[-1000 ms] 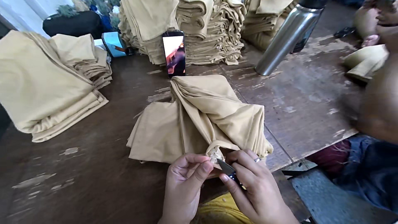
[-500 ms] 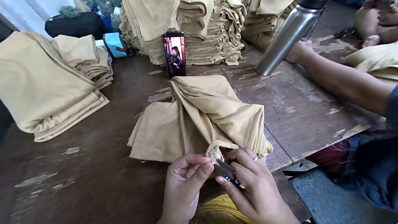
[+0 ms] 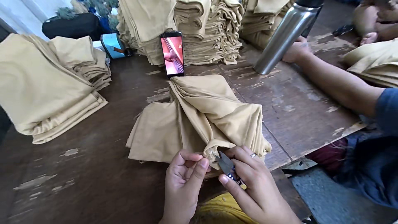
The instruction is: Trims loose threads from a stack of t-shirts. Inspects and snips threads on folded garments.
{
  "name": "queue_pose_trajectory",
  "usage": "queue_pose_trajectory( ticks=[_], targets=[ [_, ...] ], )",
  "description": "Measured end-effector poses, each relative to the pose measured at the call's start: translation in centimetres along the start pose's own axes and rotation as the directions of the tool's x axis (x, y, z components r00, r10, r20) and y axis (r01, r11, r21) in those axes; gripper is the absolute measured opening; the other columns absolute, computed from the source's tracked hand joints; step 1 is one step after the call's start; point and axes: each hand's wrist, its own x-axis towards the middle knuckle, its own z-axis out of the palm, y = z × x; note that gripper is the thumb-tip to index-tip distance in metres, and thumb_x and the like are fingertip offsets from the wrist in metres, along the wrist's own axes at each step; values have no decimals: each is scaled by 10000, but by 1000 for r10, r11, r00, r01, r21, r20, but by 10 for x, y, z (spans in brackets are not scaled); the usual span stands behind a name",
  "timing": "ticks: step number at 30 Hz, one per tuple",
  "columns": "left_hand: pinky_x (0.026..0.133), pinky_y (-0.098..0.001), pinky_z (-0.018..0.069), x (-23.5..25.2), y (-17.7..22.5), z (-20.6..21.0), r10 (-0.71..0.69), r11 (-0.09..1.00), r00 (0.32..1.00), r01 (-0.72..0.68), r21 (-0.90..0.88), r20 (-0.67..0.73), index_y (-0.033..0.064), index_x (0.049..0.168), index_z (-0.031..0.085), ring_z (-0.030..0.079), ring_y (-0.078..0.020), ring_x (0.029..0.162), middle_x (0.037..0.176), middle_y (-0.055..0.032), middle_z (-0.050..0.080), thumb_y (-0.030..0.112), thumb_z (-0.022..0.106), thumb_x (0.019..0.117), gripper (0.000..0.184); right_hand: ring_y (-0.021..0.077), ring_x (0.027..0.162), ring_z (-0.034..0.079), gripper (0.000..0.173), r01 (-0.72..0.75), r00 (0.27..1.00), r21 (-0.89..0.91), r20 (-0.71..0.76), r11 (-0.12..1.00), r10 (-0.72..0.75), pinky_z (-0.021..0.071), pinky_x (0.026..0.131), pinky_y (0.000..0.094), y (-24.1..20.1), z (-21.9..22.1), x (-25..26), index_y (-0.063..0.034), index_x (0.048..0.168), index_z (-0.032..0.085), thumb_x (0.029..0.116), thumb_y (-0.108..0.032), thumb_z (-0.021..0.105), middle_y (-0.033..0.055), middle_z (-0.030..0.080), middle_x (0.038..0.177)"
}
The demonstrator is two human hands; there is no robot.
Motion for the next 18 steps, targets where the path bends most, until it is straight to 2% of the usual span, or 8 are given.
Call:
queue_pose_trajectory(
  ticks=[3, 7, 18],
  targets=[
    [818, -280, 615, 1, -2, 2, -3, 1000, 1000, 3, 7, -21, 139, 1034, 623, 713, -79, 853, 951, 20, 716, 72, 666, 967, 104, 162, 922, 567, 527, -1, 1000, 3, 31, 1000, 1, 445, 781, 318, 0, -2, 0, -121, 784, 592, 1067, -519, 393, 57, 626, 961],
    [816, -280, 617, 0, -5, 2, 29, 999, 1000, -29, 18, 11, 111, 1083, 594, 717, -83, 873, 986, 4, 712, 36, 632, 979, 134, 168, 925, 565, 502, 1, 999, -48, 36, 999, 0, 440, 781, 323, -2, 0, 2, -126, 804, 607, 1064, -502, 399, 53, 625, 963],
    [809, -273, 619, -1, -7, 0, 60, 998, 997, -62, 22, 46, 120, 1113, 583, 721, -83, 877, 1017, 0, 714, 31, 618, 990, 156, 203, 954, 579, 515, 1, 999, -152, 35, 988, 4, 451, 784, 349, -6, 5, 4, -131, 822, 643, 1076, -488, 371, 56, 635, 968]
  ],
)
